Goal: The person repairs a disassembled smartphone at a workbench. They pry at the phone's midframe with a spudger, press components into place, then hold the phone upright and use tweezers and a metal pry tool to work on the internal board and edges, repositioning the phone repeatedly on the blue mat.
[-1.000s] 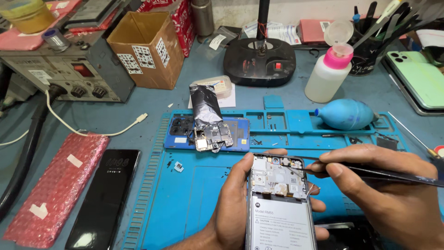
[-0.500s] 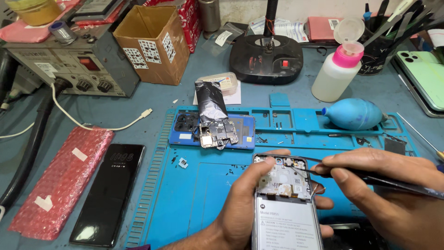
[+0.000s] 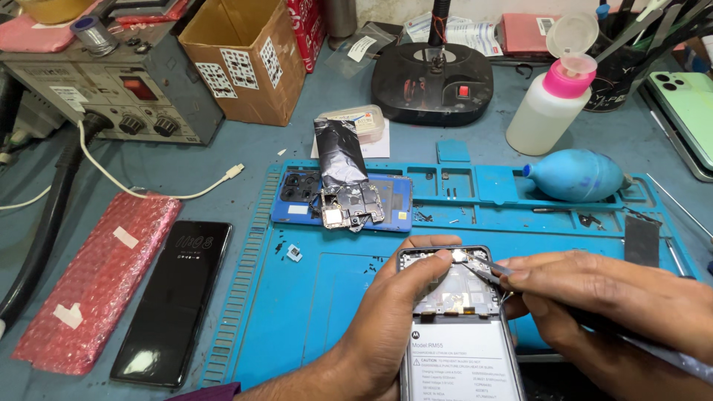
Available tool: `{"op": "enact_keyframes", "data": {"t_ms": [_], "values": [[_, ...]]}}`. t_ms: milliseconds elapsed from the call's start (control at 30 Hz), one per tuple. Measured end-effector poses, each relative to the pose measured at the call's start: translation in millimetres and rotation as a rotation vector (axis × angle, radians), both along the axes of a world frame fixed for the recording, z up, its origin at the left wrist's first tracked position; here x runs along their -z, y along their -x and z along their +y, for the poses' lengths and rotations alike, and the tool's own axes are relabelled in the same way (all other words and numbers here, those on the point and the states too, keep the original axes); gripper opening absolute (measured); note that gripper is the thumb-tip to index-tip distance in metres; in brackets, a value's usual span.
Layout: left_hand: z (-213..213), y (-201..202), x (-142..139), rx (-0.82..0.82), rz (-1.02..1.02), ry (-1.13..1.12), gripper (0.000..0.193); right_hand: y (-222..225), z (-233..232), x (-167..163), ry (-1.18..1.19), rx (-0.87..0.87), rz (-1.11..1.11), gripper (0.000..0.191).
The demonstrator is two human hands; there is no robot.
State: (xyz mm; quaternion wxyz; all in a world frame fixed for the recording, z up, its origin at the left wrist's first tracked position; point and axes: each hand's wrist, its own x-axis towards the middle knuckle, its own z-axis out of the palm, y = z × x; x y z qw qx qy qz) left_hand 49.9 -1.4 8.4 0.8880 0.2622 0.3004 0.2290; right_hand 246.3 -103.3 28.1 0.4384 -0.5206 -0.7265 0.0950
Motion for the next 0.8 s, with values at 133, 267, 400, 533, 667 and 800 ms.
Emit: {"op": "enact_keyframes", "data": {"t_ms": [133,267,400,533,667,800], "values": [[-0.7,0.1,-0.6,-0.017,0.016,-0.028,0.031,-9.5,-0.5,-4.2,0.033,-0.093,-0.133,0.041],[-1.5,0.1,-1.1,-0.035,0.034,-0.031,0.031,-12.9,-1.3,-6.5,0.047,-0.150,-0.178,0.046],[-1.2,0.0,-3.7,-0.047,0.024,-0.008,0.030,-3.6,-4.7,-4.3,0.017,-0.083,-0.118,0.041],[-1.1,0.4,-7.7,-0.041,0.059,0.027,0.030,-0.5,-1.8,-4.3,-0.020,-0.075,-0.138,0.038],[-1.8,1.5,-11.0,-0.038,0.092,0.032,0.030,2.6,-1.9,-4.5,-0.034,-0.062,-0.138,0.038],[-1.1,1.4,-12.0,-0.031,0.105,0.041,0.031,4.2,-3.5,-7.2,-0.017,-0.061,-0.147,0.040]]}}
